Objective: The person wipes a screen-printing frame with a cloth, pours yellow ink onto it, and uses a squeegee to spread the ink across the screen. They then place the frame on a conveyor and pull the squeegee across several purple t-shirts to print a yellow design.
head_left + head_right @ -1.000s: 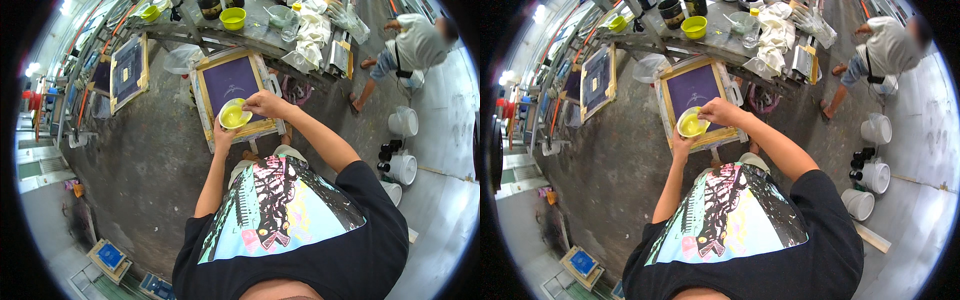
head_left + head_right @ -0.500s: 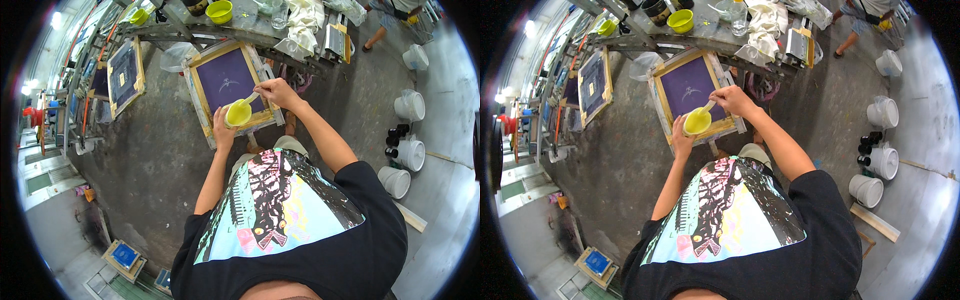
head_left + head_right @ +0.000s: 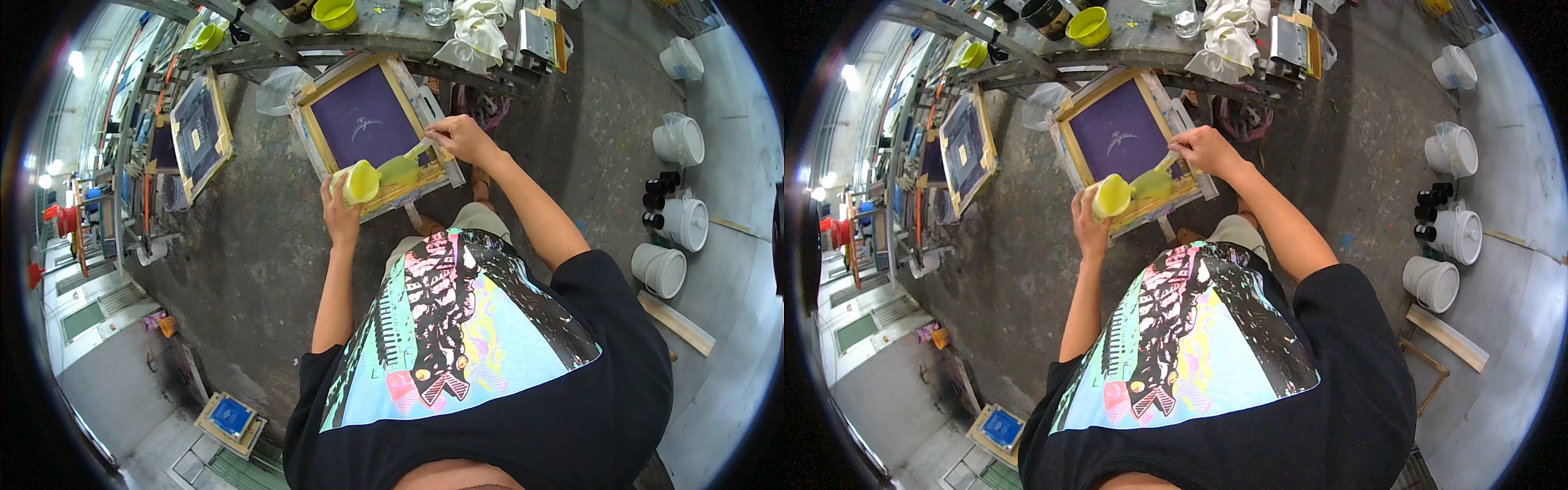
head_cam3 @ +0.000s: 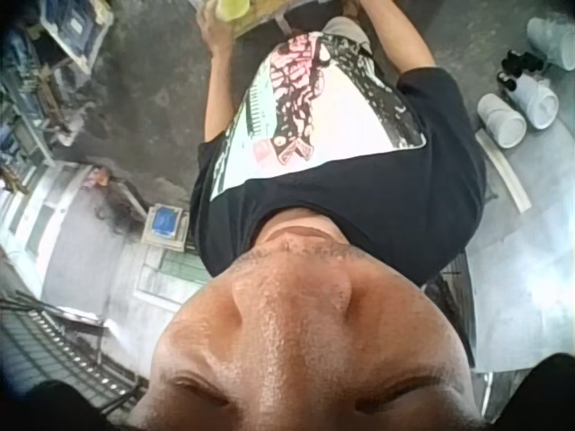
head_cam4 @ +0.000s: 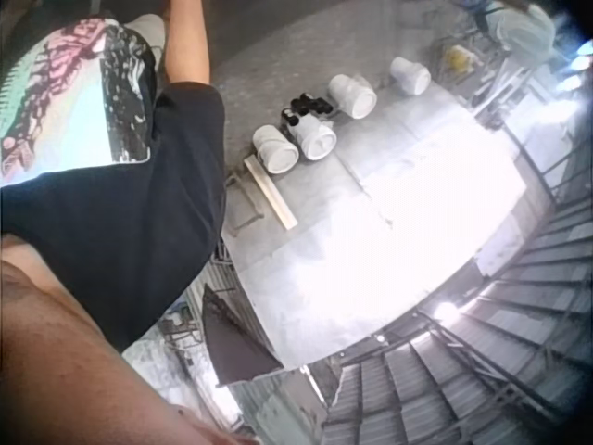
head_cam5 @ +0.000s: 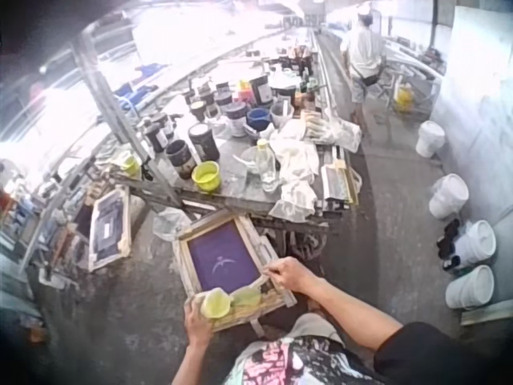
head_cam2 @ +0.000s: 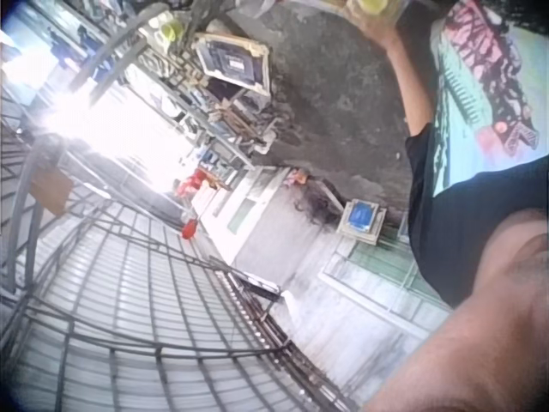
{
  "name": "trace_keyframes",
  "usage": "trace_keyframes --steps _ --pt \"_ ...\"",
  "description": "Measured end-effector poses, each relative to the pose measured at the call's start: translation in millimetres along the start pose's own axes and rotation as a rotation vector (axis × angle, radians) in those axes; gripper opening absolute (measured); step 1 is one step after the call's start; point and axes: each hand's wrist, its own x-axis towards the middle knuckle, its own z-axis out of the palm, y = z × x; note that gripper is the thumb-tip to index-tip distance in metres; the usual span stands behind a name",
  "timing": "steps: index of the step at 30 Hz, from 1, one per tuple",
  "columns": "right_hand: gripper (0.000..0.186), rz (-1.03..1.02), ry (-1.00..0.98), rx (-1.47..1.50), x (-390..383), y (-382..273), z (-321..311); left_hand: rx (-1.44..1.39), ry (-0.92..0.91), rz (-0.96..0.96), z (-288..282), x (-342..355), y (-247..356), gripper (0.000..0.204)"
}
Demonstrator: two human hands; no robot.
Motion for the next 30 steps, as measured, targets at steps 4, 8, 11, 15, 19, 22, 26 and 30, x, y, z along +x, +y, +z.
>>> trace_keyframes --steps 4,8,11,15,19,22,26,30 --pt "0.021 -0.019 -0.008 -0.103 5 -1 4 -0.011 -0.036 0.055 3 4 21 0.075" --pt "0.020 -0.007 -0.011 -0.144 13 -9 1 -0.035 -0.016 0.088 1 10 41 0.075" --pt "0.021 -0.021 -0.004 -0.141 16 -11 1 0.017 0.000 0.077 -3 14 40 0.076" --pt "0.021 -0.027 -0.012 -0.110 24 -30 5 0.093 -0.005 0.067 -16 13 23 0.076" --pt "0.020 -0.158 0.029 -0.011 39 -46 22 0.099 0.001 0.100 -20 11 13 0.078" --pt "0.020 -0.180 -0.021 -0.070 53 -48 36 0.034 0.013 0.081 -17 14 9 0.082" --pt "0.021 -0.213 -0.096 -0.031 67 -74 44 0.034 0.051 0.036 -18 7 2 0.085" --pt "0.019 -0.226 -0.144 -0.174 75 -64 51 0.027 0.092 0.000 -18 3 -4 0.089"
